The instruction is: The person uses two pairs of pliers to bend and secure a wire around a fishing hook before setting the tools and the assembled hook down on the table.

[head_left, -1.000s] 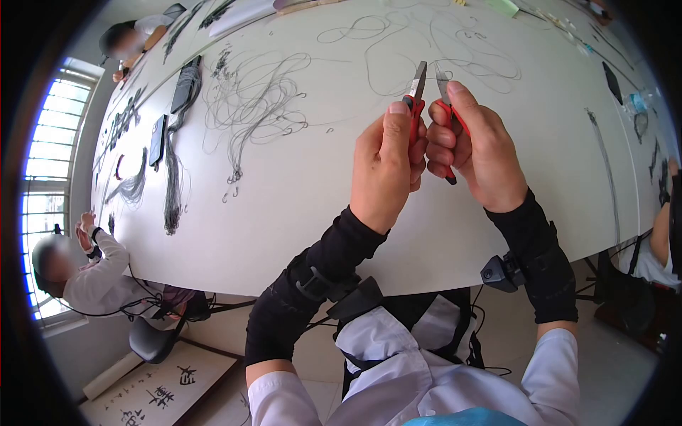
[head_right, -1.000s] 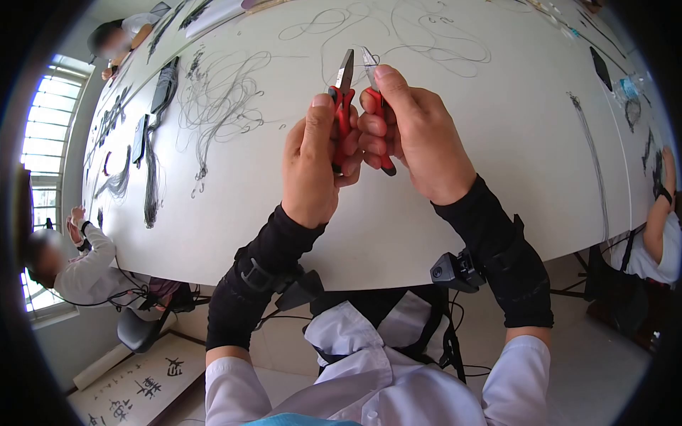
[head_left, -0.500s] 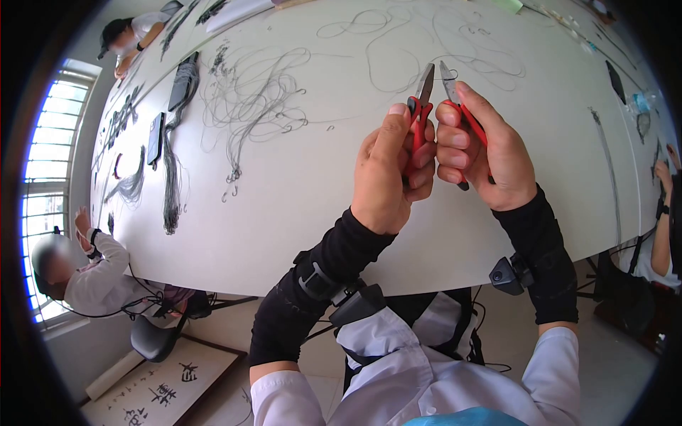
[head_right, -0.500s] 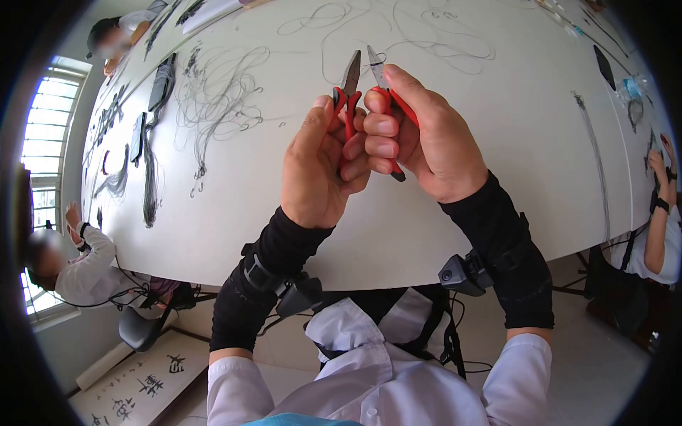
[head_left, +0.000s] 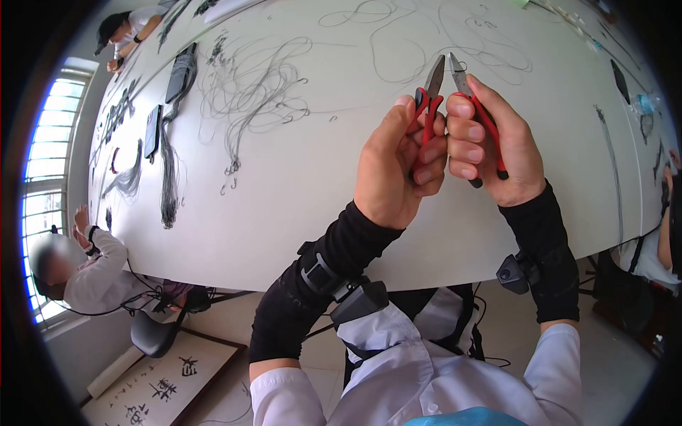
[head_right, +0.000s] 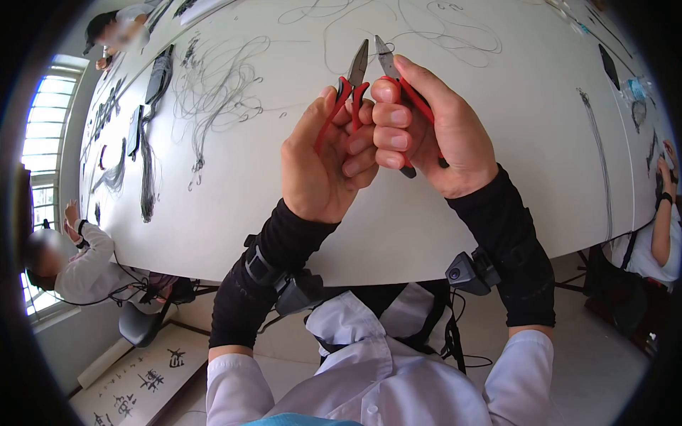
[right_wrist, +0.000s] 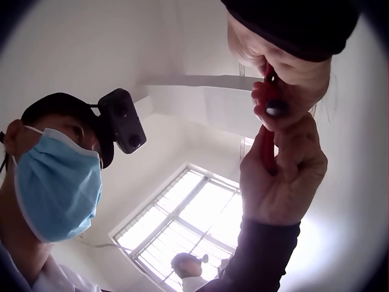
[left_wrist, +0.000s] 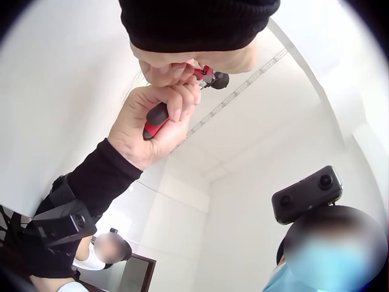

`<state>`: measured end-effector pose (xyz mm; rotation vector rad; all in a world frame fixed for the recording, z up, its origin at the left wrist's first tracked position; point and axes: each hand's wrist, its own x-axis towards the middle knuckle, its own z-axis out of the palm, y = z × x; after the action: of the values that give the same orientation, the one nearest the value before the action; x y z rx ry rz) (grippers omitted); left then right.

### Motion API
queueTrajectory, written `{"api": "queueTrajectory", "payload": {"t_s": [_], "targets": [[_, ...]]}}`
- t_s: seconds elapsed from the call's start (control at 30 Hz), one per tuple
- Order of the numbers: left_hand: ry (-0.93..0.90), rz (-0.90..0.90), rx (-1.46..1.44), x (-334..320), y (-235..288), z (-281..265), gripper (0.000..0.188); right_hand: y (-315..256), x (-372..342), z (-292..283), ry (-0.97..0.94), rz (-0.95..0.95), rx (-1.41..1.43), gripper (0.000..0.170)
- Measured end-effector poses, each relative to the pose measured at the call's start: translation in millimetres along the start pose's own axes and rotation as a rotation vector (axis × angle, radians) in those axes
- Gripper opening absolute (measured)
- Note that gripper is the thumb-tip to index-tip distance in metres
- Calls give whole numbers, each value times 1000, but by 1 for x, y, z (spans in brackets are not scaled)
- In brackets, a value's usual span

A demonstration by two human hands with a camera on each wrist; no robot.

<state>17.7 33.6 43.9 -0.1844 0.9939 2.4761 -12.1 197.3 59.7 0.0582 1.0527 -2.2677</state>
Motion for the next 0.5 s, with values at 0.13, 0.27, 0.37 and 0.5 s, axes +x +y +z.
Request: {"api": "queueTrajectory", "payload": {"t_s": [0.13, 0.27, 0.37, 0.5], "targets": [[-24, 0, -36, 2, -1, -9, 46, -1, 2, -5, -70, 2, 14, 39], [-78, 68, 98, 9, 3, -16, 44, -3, 2, -2, -26, -66, -138, 40], [-65, 117, 322, 13, 0, -16, 44, -4, 3, -6, 38, -123, -223, 41], [43, 192, 764, -2, 7, -10, 40, -13, 0, -13, 79, -214, -288, 41]]}}
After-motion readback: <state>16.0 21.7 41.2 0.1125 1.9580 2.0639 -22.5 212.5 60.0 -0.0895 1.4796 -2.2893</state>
